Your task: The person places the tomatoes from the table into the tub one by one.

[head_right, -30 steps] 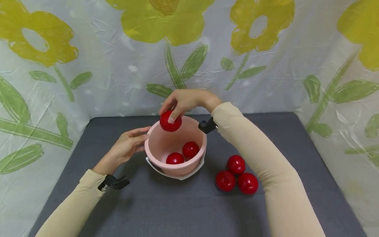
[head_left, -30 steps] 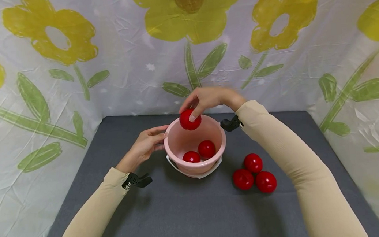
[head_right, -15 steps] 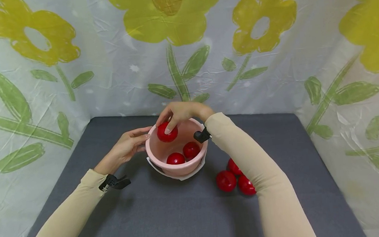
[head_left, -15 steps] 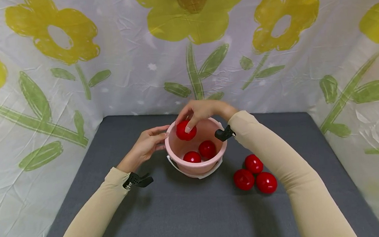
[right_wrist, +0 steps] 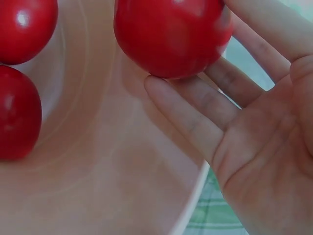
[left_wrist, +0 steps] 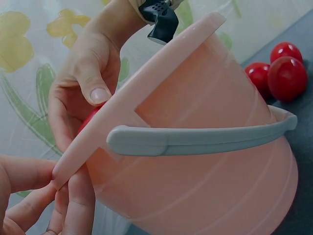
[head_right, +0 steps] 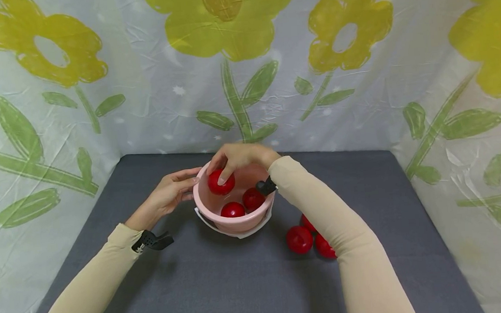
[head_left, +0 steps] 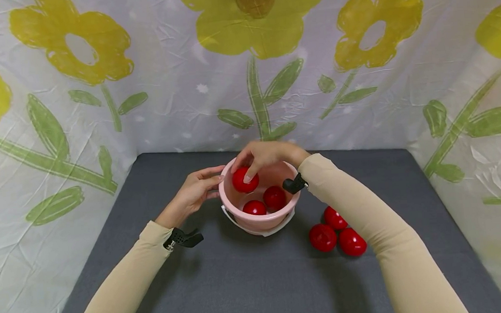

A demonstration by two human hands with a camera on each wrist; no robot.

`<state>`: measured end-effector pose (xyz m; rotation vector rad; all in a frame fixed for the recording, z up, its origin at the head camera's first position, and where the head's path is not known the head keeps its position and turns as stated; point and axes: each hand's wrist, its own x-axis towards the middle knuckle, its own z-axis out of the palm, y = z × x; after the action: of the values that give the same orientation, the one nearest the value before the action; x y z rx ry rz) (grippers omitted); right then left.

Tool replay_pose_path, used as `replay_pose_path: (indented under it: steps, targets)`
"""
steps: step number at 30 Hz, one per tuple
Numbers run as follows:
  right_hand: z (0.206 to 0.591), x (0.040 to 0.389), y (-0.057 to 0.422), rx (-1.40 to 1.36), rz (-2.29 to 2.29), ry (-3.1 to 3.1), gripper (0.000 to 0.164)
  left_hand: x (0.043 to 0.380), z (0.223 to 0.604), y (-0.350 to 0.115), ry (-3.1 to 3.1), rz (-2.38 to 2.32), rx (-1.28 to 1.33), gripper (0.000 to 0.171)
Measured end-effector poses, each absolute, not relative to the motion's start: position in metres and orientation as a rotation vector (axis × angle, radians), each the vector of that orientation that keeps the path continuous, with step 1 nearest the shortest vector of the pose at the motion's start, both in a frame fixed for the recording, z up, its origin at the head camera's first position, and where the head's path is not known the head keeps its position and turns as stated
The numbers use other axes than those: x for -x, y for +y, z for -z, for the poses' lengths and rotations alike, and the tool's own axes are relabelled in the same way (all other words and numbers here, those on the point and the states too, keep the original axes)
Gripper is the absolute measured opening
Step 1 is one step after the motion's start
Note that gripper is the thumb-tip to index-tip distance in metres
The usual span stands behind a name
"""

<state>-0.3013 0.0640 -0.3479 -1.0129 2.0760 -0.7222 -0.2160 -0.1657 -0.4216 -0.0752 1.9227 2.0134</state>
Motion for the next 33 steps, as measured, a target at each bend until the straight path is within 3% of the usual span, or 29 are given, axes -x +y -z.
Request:
replay_pose_path:
  steps: [33]
  targets:
    - [0.342, 0.301, 0.08, 1.093, 0.887, 2.072, 0.037, 0.216, 0.42, -0.166, 1.891, -2.022, 0.056, 0.049]
